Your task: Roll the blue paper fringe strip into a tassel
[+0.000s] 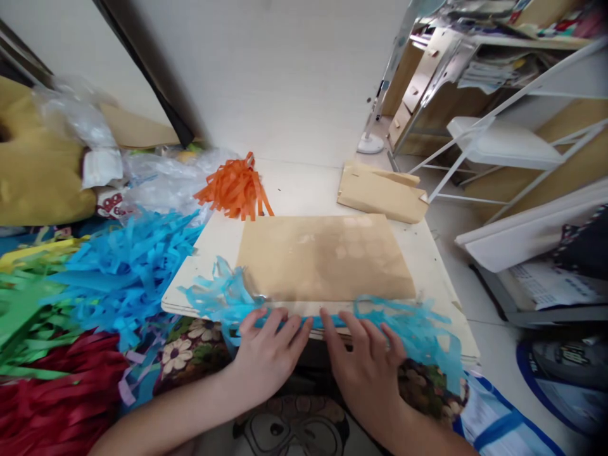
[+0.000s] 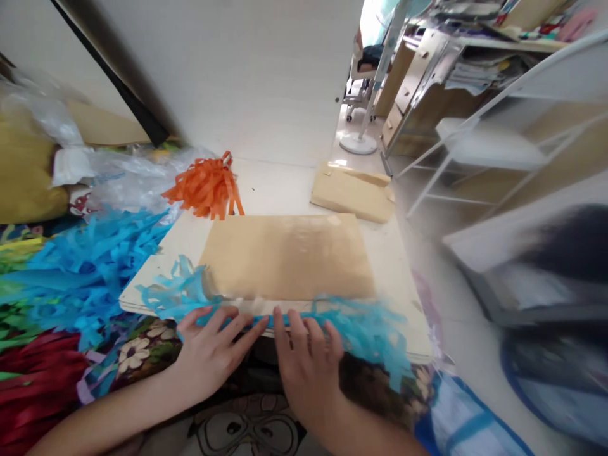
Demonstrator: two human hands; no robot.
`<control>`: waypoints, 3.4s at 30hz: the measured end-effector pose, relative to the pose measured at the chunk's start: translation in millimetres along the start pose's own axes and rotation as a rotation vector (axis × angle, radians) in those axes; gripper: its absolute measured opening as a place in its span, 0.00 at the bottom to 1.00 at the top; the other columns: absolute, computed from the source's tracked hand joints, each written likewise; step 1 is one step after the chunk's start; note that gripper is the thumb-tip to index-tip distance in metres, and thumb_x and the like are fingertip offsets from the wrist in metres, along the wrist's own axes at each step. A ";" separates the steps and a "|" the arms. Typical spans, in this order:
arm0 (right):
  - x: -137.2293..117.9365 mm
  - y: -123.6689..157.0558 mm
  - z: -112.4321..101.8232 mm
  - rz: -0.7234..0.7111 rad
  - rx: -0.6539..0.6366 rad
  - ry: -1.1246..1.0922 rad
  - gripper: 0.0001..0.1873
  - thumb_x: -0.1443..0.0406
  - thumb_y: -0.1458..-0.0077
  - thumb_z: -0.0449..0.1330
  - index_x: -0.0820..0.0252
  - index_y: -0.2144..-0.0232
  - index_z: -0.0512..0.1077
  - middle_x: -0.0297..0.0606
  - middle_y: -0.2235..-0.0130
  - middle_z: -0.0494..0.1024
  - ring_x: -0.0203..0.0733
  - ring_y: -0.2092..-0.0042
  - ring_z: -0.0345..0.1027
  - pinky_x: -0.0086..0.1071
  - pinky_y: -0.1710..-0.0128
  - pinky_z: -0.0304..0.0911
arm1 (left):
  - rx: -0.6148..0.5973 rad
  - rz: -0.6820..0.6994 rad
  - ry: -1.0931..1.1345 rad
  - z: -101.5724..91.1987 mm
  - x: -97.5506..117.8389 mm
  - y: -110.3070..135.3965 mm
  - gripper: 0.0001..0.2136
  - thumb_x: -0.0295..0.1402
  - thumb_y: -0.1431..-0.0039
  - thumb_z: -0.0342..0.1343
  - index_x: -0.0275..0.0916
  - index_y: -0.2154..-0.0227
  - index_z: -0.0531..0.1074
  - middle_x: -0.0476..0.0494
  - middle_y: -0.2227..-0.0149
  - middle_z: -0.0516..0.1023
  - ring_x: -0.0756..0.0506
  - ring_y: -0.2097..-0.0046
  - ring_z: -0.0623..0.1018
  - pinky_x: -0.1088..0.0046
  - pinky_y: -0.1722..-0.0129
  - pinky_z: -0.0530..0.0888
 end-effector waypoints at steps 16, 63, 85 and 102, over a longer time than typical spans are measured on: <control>-5.6 -19.1 8.4 -0.060 -0.203 -0.153 0.08 0.71 0.49 0.48 0.62 0.74 0.66 0.37 0.75 0.66 0.41 0.70 0.54 0.35 0.65 0.47 | 0.029 -0.168 0.070 7.4 6.2 -8.5 0.08 0.27 0.46 0.45 0.37 0.72 0.70 0.49 0.72 0.74 0.48 0.70 0.68 0.67 0.68 0.54; 47.9 -16.7 -5.8 0.154 -0.380 -0.299 0.12 0.64 0.45 0.48 0.59 0.78 0.66 0.32 0.77 0.67 0.38 0.70 0.56 0.33 0.66 0.44 | -0.351 0.020 0.062 -4.4 -24.1 -32.1 0.14 0.29 0.45 0.40 0.36 0.79 0.68 0.46 0.79 0.67 0.45 0.72 0.65 0.67 0.71 0.56; 15.0 -27.8 -11.4 -0.066 -0.336 0.171 0.12 0.74 0.53 0.46 0.61 0.75 0.68 0.37 0.75 0.66 0.42 0.69 0.55 0.36 0.65 0.44 | -0.219 0.170 -0.151 -2.4 -5.2 -40.0 0.10 0.20 0.52 0.42 0.36 0.80 0.65 0.47 0.80 0.67 0.46 0.73 0.67 0.66 0.69 0.61; -25.5 -1.2 -1.2 -0.016 -0.309 0.256 0.25 0.74 0.54 0.50 0.62 0.51 0.59 0.53 0.61 0.70 0.49 0.64 0.62 0.36 0.68 0.45 | -0.058 0.265 -0.245 -8.4 3.0 -19.2 0.10 0.20 0.52 0.44 0.32 0.71 0.70 0.43 0.76 0.70 0.45 0.69 0.68 0.64 0.64 0.63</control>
Point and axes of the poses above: each hand's wrist, its own y-axis away from the middle knuckle, its own z-axis out of the palm, x = y × z, the point moved 2 cm from there along -y, towards the middle knuckle
